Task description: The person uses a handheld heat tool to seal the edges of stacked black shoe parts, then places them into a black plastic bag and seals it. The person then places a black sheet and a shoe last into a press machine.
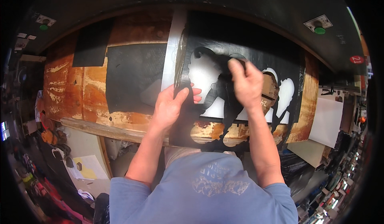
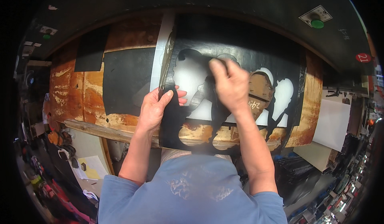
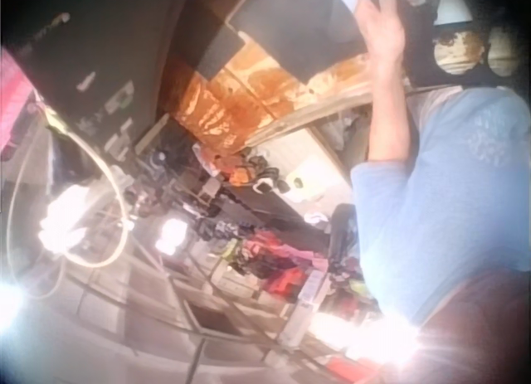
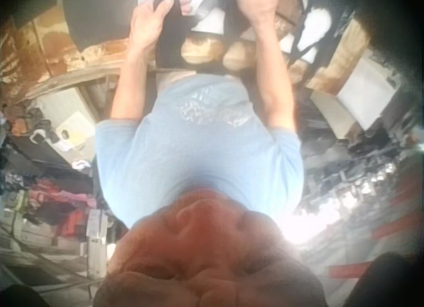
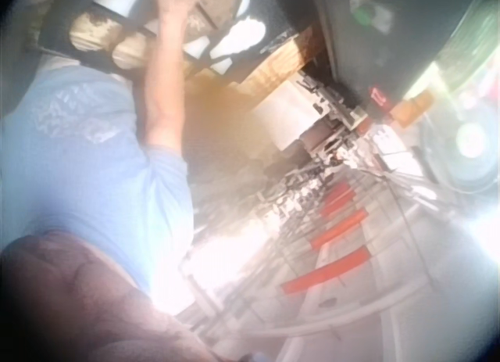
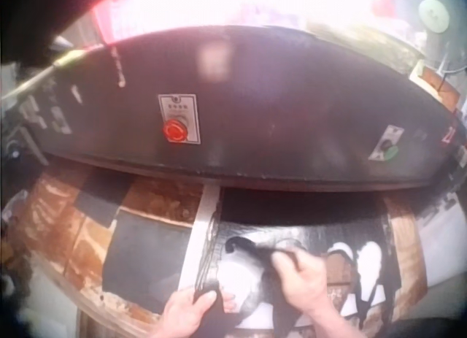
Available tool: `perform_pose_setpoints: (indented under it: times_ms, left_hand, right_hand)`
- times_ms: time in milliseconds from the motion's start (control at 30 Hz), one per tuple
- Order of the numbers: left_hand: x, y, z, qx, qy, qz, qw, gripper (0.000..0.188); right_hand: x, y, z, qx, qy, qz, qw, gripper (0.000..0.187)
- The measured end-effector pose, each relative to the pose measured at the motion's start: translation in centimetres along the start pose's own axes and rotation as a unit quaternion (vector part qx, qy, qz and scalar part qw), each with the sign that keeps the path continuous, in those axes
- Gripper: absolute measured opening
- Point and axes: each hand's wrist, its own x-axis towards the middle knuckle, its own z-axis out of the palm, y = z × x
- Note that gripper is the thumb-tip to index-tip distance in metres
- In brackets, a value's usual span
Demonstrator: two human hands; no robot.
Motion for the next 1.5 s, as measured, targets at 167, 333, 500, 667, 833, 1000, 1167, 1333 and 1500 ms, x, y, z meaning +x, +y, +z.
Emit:
perform_pose_setpoints:
  times_ms: [167,333,500,667,833,1000,1167,1333,1500]
  left_hand:
    - [-0.1,-0.3,0.5,0.016,0.041,0.019,0.999,0.030]
    - [-1.1,-0.6,1.6,0.214,0.203,0.327,0.898,0.033]
    - [-1.7,-1.0,3.8,0.105,-0.006,0.096,0.990,0.047]
    - [0.7,0.7,4.2,0.173,-0.031,0.046,0.983,0.056]
    - [3.4,2.6,4.9,0.314,-0.123,-0.021,0.941,0.063]
    - [5.1,4.0,5.8,0.278,-0.180,-0.108,0.937,0.050]
    - [6.7,3.8,6.8,0.209,-0.219,-0.152,0.941,0.012]
    - [7.4,2.7,6.4,0.062,-0.251,-0.159,0.953,0.012]
    - [7.8,1.8,6.2,-0.008,-0.279,-0.146,0.949,0.015]
  right_hand:
    - [4.5,0.2,-3.7,0.237,0.169,0.103,0.951,0.028]
    - [1.8,0.4,-8.1,0.073,0.232,-0.021,0.970,0.024]
    - [-2.9,2.0,-7.2,-0.218,0.030,-0.277,0.935,0.030]
    - [-5.1,2.2,-6.5,-0.288,-0.079,-0.274,0.914,0.043]
    - [-5.2,1.7,-7.2,-0.328,-0.143,-0.258,0.897,0.052]
    - [-5.1,1.0,-7.5,-0.340,-0.174,-0.253,0.889,0.058]
    - [-4.8,0.4,-7.9,-0.328,-0.181,-0.261,0.890,0.056]
    - [-4.2,0.3,-8.4,-0.304,-0.199,-0.252,0.897,0.059]
    - [-4.0,0.7,-7.9,-0.317,-0.188,-0.264,0.891,0.058]
